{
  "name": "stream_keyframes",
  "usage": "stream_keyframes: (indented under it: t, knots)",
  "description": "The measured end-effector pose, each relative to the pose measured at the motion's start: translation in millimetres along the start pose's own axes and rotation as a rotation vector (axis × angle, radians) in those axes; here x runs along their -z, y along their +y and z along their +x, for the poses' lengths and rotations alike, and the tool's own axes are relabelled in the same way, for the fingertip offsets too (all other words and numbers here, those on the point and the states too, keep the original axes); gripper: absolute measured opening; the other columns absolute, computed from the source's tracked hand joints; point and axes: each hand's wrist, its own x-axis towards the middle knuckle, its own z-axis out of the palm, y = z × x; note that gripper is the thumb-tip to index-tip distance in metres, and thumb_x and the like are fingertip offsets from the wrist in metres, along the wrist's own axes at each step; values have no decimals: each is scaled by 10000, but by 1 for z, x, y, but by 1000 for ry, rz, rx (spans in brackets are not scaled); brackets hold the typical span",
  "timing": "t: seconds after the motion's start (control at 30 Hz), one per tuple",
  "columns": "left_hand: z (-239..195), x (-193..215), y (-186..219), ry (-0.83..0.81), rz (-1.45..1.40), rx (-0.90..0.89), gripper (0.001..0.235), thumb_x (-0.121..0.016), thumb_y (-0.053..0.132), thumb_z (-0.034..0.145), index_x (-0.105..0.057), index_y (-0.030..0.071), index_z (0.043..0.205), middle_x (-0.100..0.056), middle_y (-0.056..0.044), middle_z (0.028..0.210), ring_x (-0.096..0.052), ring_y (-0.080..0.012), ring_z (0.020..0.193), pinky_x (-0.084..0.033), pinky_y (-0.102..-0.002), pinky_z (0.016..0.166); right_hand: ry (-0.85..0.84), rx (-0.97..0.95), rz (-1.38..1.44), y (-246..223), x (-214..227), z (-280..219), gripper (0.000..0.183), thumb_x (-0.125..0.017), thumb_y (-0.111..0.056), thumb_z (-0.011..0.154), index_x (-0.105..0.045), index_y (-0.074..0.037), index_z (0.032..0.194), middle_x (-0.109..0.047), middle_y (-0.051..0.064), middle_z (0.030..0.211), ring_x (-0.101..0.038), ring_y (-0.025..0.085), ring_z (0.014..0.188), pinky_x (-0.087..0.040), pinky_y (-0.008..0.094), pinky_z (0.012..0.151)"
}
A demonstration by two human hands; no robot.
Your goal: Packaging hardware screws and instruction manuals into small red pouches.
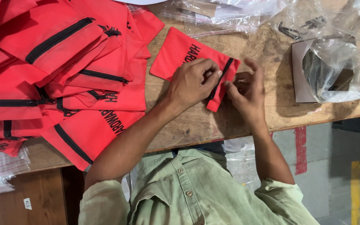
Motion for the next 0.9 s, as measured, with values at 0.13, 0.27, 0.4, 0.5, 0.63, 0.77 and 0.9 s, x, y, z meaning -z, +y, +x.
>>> stream_keyframes:
  t: [0.13, 0.27, 0.4, 0.5, 0.63, 0.77, 0.9]
  knots:
    - [-1, 1, -5, -19, 238, 35, 233, -728, 272, 952, -666, 64, 868, -678, -101, 772, -676, -307, 704, -517, -451, 600, 180, 291, -276, -54, -3, -24, 424, -779, 67, 1007, -563, -15, 1363, -549, 68, 980, -546, 82, 724, -453, 209, 573]
    - [-4, -5, -8, 7, 323, -76, 220, -699, 251, 956, -634, 60, 870, -648, -111, 786, -671, -338, 748, -512, -492, 613, -224, 921, -309, -158, -16, -36, 224, -848, 54, 814, -673, -25, 930, -651, 79, 845, -594, 132, 657, -473, 259, 554]
    - [-4, -7, -10, 20, 349, -85, 202, -698, 248, 951, -631, 70, 882, -642, -102, 785, -670, -330, 740, -515, -487, 609, -397, 1006, -84, -212, -26, -67, 236, -891, -44, 764, -664, -72, 818, -641, 15, 725, -601, 70, 617, -478, 239, 538]
    - [-4, -4, -7, -2, 330, -60, 193, -687, 235, 971, -624, 71, 890, -640, -97, 785, -670, -325, 741, -513, -484, 608, -353, 802, -369, -245, -31, -75, 157, -717, -228, 677, -598, -136, 724, -561, -62, 660, -579, 76, 594, -417, 350, 607]
    - [-4, -4, -6, 34, 335, -82, 182, -688, 239, 937, -625, 74, 892, -646, -90, 787, -671, -326, 741, -510, -482, 589, -240, 758, -558, -267, -50, -71, 186, -598, -347, 569, -510, -183, 575, -458, -89, 568, -488, 78, 498, -301, 449, 649]
    - [-3, -2, -7, 1, 341, -70, 177, -683, 229, 958, -626, 74, 897, -632, -94, 776, -669, -322, 735, -516, -478, 601, -299, 632, -550, -261, -52, -61, 197, -656, -289, 630, -503, -192, 553, -391, -74, 547, -399, 130, 479, -297, 449, 710]
    - [-3, -2, -7, -27, 318, -29, 181, -680, 232, 970, -622, 77, 896, -643, -91, 799, -671, -321, 744, -520, -468, 598, -372, 661, -485, -266, -68, -50, 126, -693, -260, 674, -602, -174, 663, -428, -68, 580, -494, 96, 503, -256, 419, 611]
